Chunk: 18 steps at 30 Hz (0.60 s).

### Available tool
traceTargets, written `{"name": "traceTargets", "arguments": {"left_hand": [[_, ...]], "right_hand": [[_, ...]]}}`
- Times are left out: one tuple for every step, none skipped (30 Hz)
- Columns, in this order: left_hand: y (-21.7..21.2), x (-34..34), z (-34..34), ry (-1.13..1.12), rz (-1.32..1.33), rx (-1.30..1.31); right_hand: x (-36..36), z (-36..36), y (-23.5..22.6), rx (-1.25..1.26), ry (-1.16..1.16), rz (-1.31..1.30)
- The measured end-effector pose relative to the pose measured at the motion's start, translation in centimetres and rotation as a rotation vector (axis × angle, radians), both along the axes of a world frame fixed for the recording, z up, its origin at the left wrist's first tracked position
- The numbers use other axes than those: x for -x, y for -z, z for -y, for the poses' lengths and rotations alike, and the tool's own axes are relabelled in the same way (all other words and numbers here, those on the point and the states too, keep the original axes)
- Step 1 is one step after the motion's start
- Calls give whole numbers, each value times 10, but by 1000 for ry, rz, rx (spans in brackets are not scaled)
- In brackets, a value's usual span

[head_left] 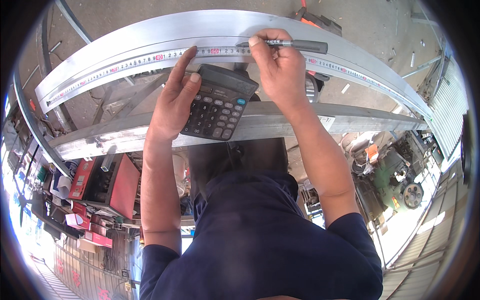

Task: The person uses a tape measure and a calculator to measure a long metal bar, then marks measurement points with a pen. The person repeatedly measures, calculates, and marks along the bar's length.

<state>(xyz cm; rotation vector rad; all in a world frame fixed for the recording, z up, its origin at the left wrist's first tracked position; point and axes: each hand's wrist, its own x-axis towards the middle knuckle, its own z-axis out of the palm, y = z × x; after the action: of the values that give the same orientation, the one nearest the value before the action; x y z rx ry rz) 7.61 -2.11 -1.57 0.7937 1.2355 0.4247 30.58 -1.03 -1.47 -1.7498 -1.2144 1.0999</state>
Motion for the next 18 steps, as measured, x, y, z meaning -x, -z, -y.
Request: {"name": "traceTargets", "arguments": {"left_hand": [[0, 0, 0, -1, 0, 1], [0, 0, 0, -2, 0, 1], [0, -1, 0, -3, 0, 0], [0, -1, 0, -10, -1, -8], [0, -2, 1, -17, -1, -16], [0, -3, 1, -23, -2, -24], [0, -2, 1, -17, 2, -13], [-1, -1, 0, -11, 6, -3], [-1, -1, 0, -5, 9, 7], [-1, -1, 0, -5, 7, 7], [-1, -1, -1, -5, 5, 7], [-1, -1, -1, -6, 2, 15], [-1, -2, 0, -13, -3, -3], [-2, -3, 0, -21, -8, -13], [-2, -4, 0, -30, -13, -23], [-3, -4, 0, -30, -12, -12], [-3, -4, 0, -30, -12, -1], [-3, -4, 0, -31, -12, 10]], "right_hand": [[0, 0, 0, 16, 4, -6], [0, 0, 0, 7, -3, 7], [0, 0, 0, 7, -9, 19], [0, 0, -1, 15, -13, 27], [0, 0, -1, 8, -15, 40], [0, 0, -1, 9, -15, 51], [0, 0, -1, 13, -17, 58], [1, 0, -1, 1, -17, 66], [1, -1, -1, -8, -19, 72], [1, -1, 0, -11, -20, 73], [1, -1, 0, -15, -20, 70], [1, -1, 0, -11, -19, 63], [2, -1, 0, -7, -17, 56], [2, -1, -1, -2, -17, 59], [2, -1, -1, 3, -16, 62], [2, -2, -1, 23, -12, 64], [2, -2, -2, 15, -14, 64], [2, -1, -3, 24, -13, 64]]}}
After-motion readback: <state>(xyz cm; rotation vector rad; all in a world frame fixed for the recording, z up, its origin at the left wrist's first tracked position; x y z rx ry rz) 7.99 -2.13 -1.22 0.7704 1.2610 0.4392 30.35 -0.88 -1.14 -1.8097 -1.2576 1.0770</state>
